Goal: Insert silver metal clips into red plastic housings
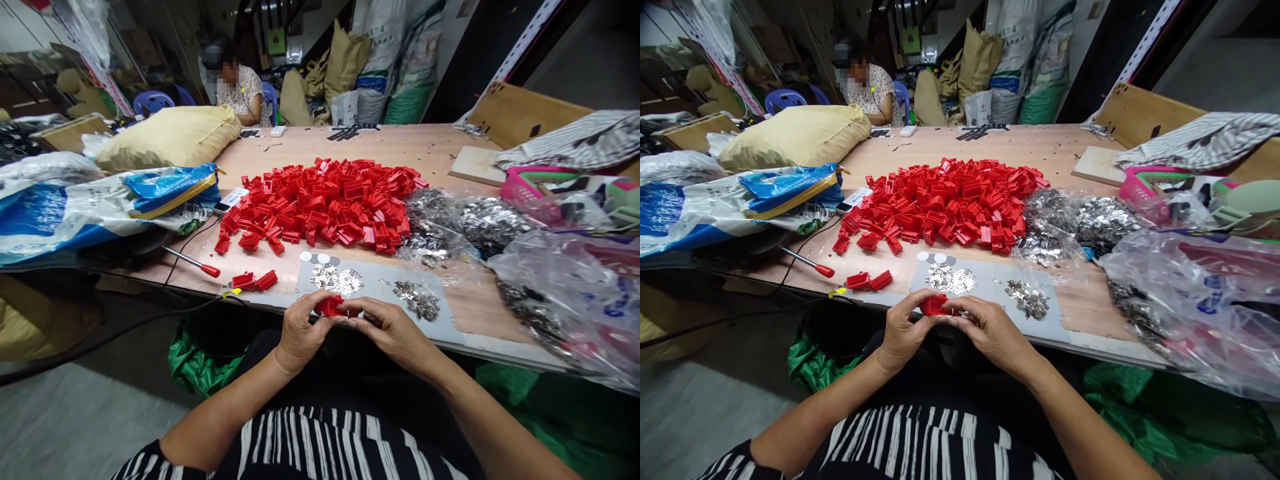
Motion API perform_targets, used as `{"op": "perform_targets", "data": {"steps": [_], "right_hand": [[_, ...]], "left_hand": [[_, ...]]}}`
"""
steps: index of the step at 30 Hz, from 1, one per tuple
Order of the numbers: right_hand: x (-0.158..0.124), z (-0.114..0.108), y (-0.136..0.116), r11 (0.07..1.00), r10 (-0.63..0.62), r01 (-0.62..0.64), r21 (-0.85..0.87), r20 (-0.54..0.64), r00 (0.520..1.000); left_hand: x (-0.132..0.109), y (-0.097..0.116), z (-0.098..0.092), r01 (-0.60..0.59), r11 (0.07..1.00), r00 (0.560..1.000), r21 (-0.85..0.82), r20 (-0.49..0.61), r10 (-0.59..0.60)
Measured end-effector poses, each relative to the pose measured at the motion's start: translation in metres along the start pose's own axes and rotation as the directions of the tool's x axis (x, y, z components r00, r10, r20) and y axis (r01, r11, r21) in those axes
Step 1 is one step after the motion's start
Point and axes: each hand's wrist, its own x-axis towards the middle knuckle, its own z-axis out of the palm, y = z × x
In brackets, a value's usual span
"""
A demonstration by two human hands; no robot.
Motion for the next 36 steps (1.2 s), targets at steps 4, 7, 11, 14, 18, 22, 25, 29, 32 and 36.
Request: {"op": "perform_targets", "data": {"steps": [4,7,11,14,18,22,25,29,32,36], "right_hand": [[0.0,-0.001,0.004,0.999,0.0,0.0,0.032,0.024,1.0],[-0.001,-0.002,0.005,0.998,0.003,-0.005,0.062,0.038,0.999],[-0.004,-0.001,0.007,0.982,0.029,-0.039,0.186,0.052,0.998],[-0.007,0.0,0.009,0.963,0.043,-0.05,0.265,0.031,0.999],[-0.009,0.003,0.011,0.944,0.096,-0.078,0.322,-0.041,0.995],[-0.012,0.01,0.015,0.936,0.169,-0.131,0.327,-0.09,0.982],[-0.015,0.015,0.017,0.951,0.181,-0.138,0.275,-0.14,0.973],[-0.018,0.019,0.017,0.962,0.197,-0.163,0.217,-0.148,0.969],[-0.019,0.021,0.015,0.958,0.207,-0.17,0.232,-0.145,0.968],[-0.02,0.024,0.013,0.941,0.235,-0.189,0.281,-0.141,0.962]], "left_hand": [[-0.001,0.005,-0.002,-0.064,0.998,0.998,0.018,0.026,0.063],[-0.002,0.008,-0.003,-0.089,0.996,0.995,0.011,0.04,0.089],[-0.002,0.012,-0.002,-0.109,0.994,0.993,0.009,0.05,0.109],[-0.002,0.015,-0.002,-0.129,0.992,0.99,0.014,0.05,0.128],[-0.003,0.017,-0.001,-0.124,0.992,0.991,0.026,0.05,0.123],[-0.004,0.019,0.001,-0.085,0.996,0.995,0.029,0.044,0.084],[-0.006,0.019,0.001,-0.079,0.996,0.996,0.043,0.032,0.078],[-0.008,0.02,0.001,-0.117,0.991,0.993,0.066,0.019,0.116],[-0.009,0.02,0.002,-0.152,0.986,0.988,0.074,0.019,0.151],[-0.011,0.02,0.003,-0.165,0.983,0.986,0.076,0.028,0.164]]}}
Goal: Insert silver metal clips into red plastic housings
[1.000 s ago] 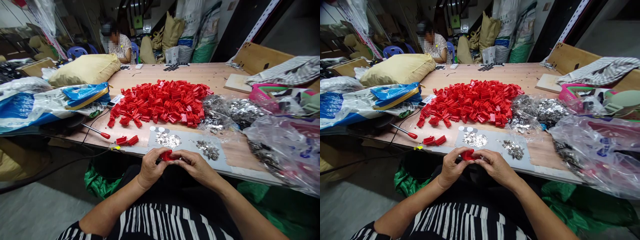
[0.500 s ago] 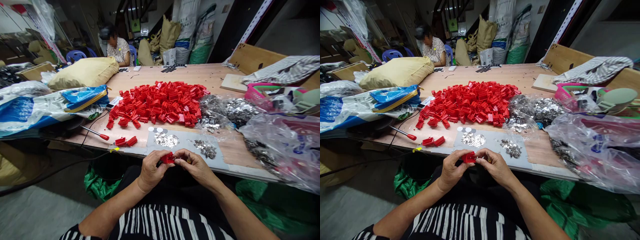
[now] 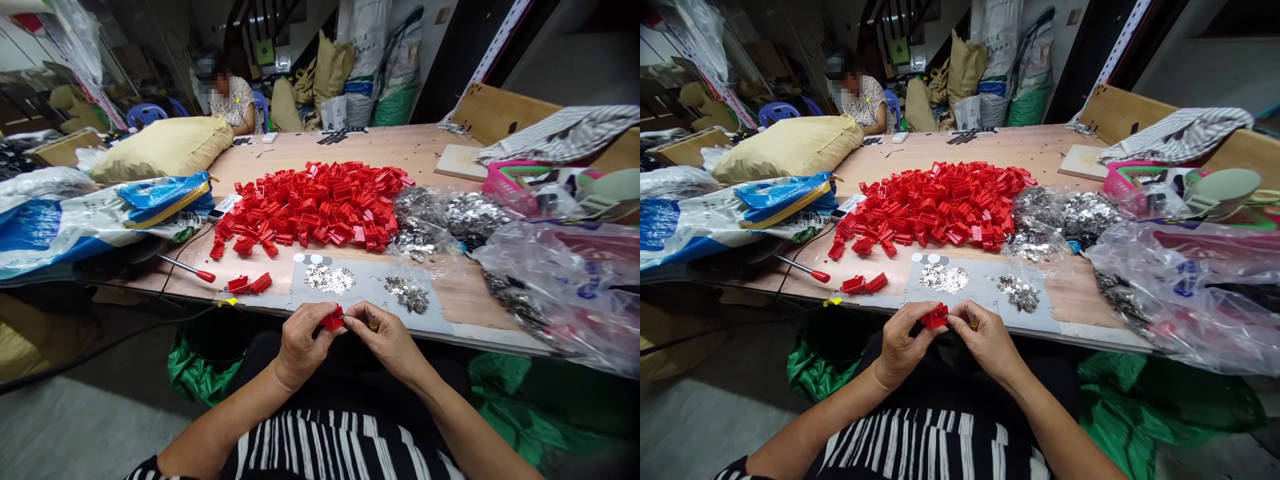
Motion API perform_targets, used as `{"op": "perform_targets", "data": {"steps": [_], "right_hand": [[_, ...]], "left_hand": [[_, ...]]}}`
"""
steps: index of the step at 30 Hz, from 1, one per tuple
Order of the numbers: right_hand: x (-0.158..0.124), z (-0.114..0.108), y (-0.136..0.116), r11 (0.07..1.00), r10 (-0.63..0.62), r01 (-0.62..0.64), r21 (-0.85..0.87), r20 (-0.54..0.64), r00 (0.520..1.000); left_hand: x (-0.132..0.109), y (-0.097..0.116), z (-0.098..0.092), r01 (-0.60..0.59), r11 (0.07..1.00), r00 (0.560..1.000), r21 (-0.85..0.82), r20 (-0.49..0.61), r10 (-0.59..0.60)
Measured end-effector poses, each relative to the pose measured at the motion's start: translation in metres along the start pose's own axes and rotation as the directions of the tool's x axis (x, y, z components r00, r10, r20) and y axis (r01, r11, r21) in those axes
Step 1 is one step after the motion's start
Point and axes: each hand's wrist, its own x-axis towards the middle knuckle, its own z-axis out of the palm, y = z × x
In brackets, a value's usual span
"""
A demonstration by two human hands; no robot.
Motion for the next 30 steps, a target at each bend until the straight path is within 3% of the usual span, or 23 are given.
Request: {"op": "perform_targets", "data": {"steps": [7,14,19,22,27,30], "right_hand": [[0.0,0.002,-0.001,0.991,0.078,-0.079,0.108,0.017,0.997],[-0.002,0.003,-0.006,0.986,0.099,-0.098,0.132,-0.003,0.995],[-0.002,0.003,-0.004,0.992,0.076,-0.074,0.105,-0.01,0.997],[-0.003,0.003,-0.003,0.995,0.064,-0.062,0.08,-0.015,0.998],[-0.006,0.002,-0.004,0.998,0.049,-0.048,0.033,-0.035,0.998],[-0.007,0.001,-0.008,0.999,0.03,-0.029,0.023,-0.012,0.999]], "left_hand": [[-0.002,0.0,0.001,0.024,1.0,1.0,0.012,-0.009,-0.024],[-0.007,-0.007,0.005,0.306,0.938,0.951,-0.161,0.004,-0.31],[-0.008,-0.007,0.007,0.413,0.871,0.907,-0.265,0.037,-0.419],[-0.009,-0.008,0.008,0.478,0.81,0.871,-0.34,0.067,-0.486],[-0.007,-0.009,0.011,0.577,0.616,0.787,-0.536,0.166,-0.594],[-0.004,-0.008,0.01,0.601,0.549,0.762,-0.581,0.206,-0.614]]}}
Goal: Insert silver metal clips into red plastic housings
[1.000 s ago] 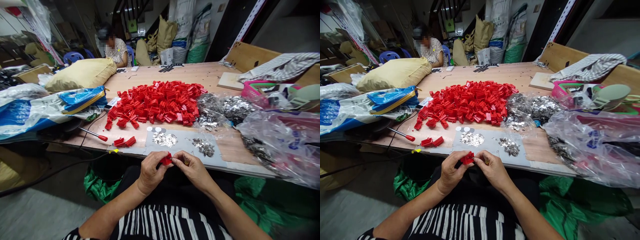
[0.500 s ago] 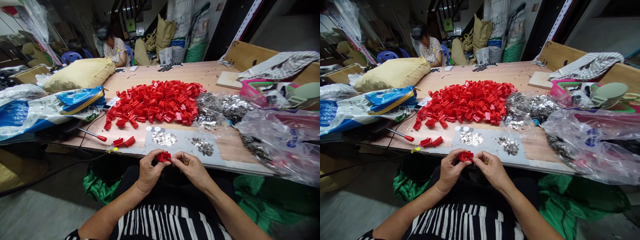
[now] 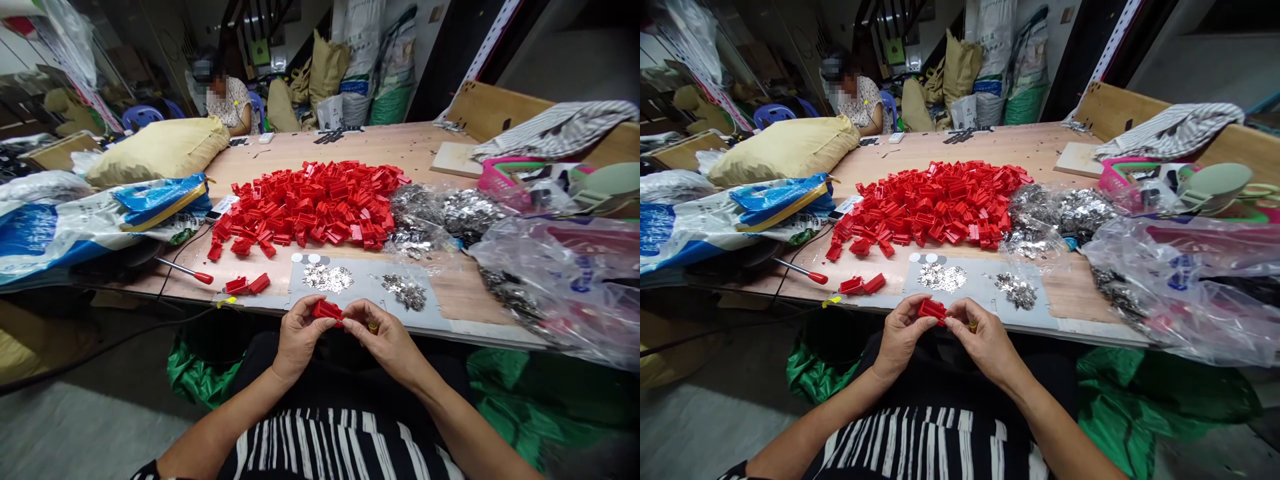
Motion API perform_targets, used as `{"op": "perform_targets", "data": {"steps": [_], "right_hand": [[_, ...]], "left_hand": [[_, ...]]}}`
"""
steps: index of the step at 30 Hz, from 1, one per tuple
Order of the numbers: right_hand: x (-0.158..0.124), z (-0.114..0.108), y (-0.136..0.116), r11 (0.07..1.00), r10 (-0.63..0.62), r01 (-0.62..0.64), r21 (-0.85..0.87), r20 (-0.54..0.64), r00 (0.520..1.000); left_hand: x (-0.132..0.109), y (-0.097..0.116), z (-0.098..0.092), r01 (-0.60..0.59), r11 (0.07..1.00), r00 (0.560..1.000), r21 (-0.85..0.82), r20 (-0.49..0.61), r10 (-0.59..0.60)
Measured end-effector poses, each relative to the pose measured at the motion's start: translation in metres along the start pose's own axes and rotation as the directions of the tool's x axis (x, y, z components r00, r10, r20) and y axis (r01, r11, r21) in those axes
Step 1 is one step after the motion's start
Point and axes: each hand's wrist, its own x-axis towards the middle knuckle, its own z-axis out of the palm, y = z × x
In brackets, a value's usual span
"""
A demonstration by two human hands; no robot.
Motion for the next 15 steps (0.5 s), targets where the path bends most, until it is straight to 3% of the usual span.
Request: {"op": "perform_targets", "data": {"steps": [7,11,15], "right_hand": [[-0.0035,-0.0053,-0.0091,0.992,-0.059,0.074,-0.097,0.151,0.987],[-0.0039,-0.0058,-0.0061,0.991,-0.076,0.088,-0.104,0.118,0.99],[-0.0029,-0.0058,-0.0039,0.987,-0.128,0.136,-0.085,0.092,0.987]], "left_hand": [[-0.001,0.0048,0.0,0.004,0.999,0.995,-0.039,0.102,0.0],[-0.0012,0.0047,-0.0014,-0.156,0.979,0.981,0.13,0.138,0.138],[-0.0004,0.0074,-0.0027,-0.356,0.883,0.931,0.305,0.199,0.307]]}}
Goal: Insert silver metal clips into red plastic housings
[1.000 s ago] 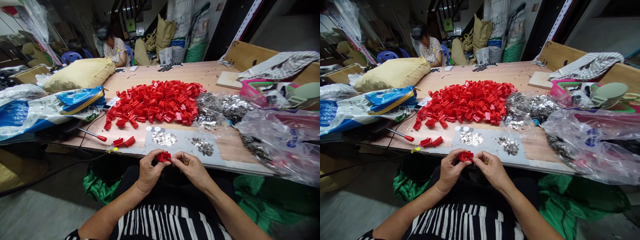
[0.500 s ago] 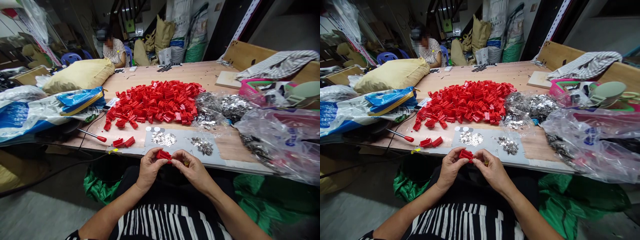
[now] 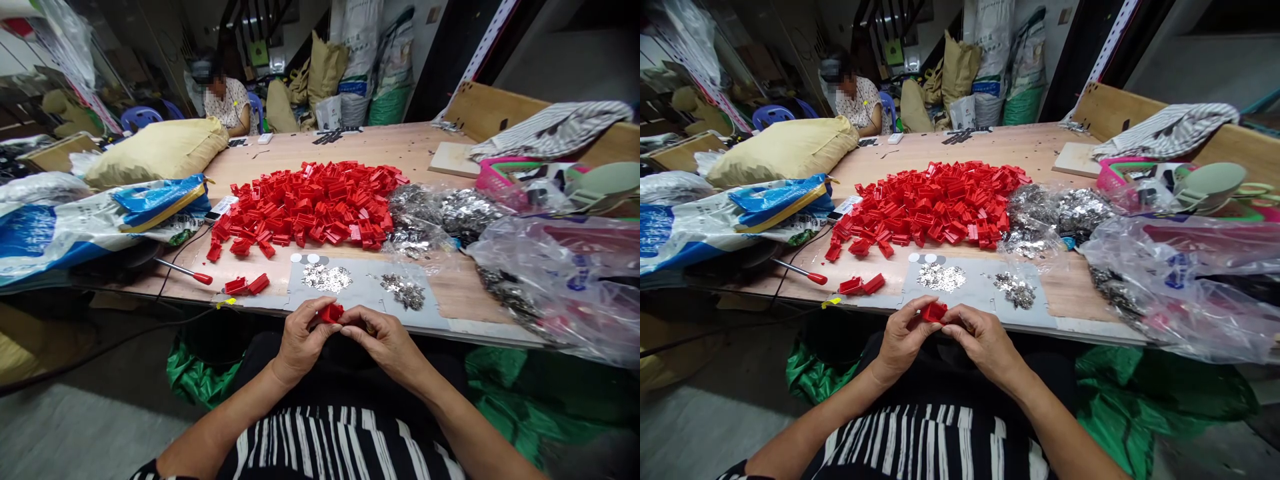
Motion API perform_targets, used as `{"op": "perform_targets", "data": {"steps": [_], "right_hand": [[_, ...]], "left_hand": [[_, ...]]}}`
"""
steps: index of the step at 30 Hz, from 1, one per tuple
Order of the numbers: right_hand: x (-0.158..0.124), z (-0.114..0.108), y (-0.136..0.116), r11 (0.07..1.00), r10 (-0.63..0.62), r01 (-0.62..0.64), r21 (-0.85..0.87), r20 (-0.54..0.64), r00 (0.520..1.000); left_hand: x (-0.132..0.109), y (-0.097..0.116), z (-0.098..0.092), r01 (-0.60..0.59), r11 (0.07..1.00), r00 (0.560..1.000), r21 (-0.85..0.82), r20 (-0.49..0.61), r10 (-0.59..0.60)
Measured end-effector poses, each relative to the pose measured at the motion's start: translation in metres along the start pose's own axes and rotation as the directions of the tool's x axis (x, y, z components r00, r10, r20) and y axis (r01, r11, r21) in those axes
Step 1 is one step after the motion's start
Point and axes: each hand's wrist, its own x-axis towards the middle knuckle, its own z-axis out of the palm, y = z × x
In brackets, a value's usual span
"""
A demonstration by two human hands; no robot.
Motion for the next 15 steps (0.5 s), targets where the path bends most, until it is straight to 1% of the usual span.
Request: {"op": "perform_targets", "data": {"steps": [2,4,5,6,9,12,15], "right_hand": [[0.001,-0.002,0.0,0.999,-0.044,0.043,-0.015,-0.008,0.999],[0.001,-0.005,-0.001,0.996,-0.078,0.077,-0.04,-0.024,0.997],[0.001,-0.006,-0.001,0.996,-0.084,0.082,-0.047,-0.037,0.996],[0.001,-0.008,-0.001,0.996,-0.077,0.075,-0.047,-0.05,0.996],[0.0,-0.012,0.001,1.0,-0.014,0.014,0.013,-0.06,0.998],[-0.001,-0.012,0.006,0.993,0.038,-0.031,0.114,-0.062,0.997],[-0.002,-0.009,0.011,0.984,0.051,-0.028,0.177,-0.127,0.991]], "left_hand": [[0.002,0.001,-0.002,-0.11,0.988,0.994,0.105,0.03,0.107],[0.004,0.002,-0.004,-0.204,0.963,0.978,0.178,0.068,0.195],[0.005,0.001,-0.005,-0.223,0.955,0.974,0.195,0.073,0.213],[0.005,0.001,-0.006,-0.214,0.957,0.977,0.197,0.065,0.205],[0.006,0.001,-0.005,-0.082,0.992,0.997,0.1,0.018,0.081],[0.004,0.003,-0.002,0.025,0.999,0.999,-0.024,0.035,-0.025],[0.001,0.006,0.001,0.148,0.983,0.988,-0.105,0.053,-0.143]]}}
